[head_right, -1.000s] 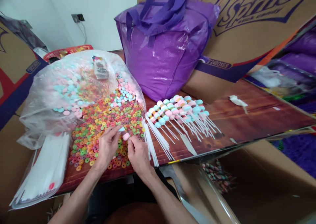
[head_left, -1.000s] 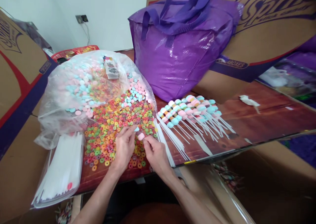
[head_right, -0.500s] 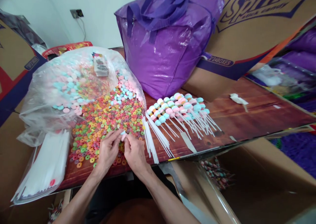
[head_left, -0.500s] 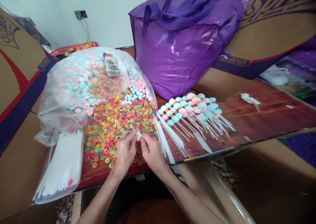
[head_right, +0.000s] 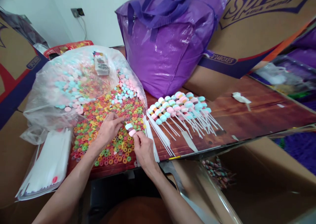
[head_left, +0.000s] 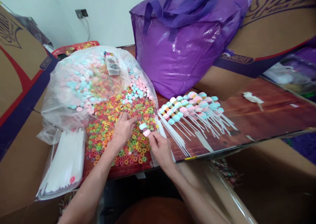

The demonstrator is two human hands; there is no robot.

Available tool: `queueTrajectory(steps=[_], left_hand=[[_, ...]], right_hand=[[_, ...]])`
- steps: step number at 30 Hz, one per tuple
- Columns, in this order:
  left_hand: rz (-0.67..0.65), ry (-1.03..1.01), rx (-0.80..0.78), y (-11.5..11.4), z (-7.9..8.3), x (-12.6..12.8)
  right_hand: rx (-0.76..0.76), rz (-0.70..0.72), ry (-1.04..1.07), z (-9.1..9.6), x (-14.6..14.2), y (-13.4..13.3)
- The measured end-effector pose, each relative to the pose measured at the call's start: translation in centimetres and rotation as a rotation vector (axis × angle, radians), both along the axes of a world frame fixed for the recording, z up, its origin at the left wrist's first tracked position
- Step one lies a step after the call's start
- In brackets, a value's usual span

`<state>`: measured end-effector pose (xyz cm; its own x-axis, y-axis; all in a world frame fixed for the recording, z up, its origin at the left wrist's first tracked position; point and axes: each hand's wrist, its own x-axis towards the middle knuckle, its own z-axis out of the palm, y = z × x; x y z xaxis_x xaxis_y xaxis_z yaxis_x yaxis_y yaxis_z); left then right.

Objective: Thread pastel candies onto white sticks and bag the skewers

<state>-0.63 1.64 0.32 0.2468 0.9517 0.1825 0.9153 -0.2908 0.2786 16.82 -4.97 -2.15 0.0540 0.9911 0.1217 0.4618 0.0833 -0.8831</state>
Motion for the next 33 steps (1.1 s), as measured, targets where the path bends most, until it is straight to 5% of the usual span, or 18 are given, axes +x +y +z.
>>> queueTrajectory(steps=[13, 18, 25, 33], left_hand=[[0.016, 0.113, -0.08, -0.3, 0.3, 0.4], [0.082, -0.353, -0.013, -0.4, -0.7, -0.3], [0.216, -1.218, -0.244, -1.2, 0.2, -1.2], [0.282, -1.503, -0.243, -2.3, 0.6, -0.1]], right_hand=[[-0.017, 0.036, 0.004, -0.1, -0.2, -0.2], [-0.01, 0.043, 0.014, 0.1, -0.1, -0.3], [-0.003, 0.114, 0.089, 0.4, -0.7, -0.5], [0.007, 0.15, 0.086, 1.1, -1.2, -0.5]])
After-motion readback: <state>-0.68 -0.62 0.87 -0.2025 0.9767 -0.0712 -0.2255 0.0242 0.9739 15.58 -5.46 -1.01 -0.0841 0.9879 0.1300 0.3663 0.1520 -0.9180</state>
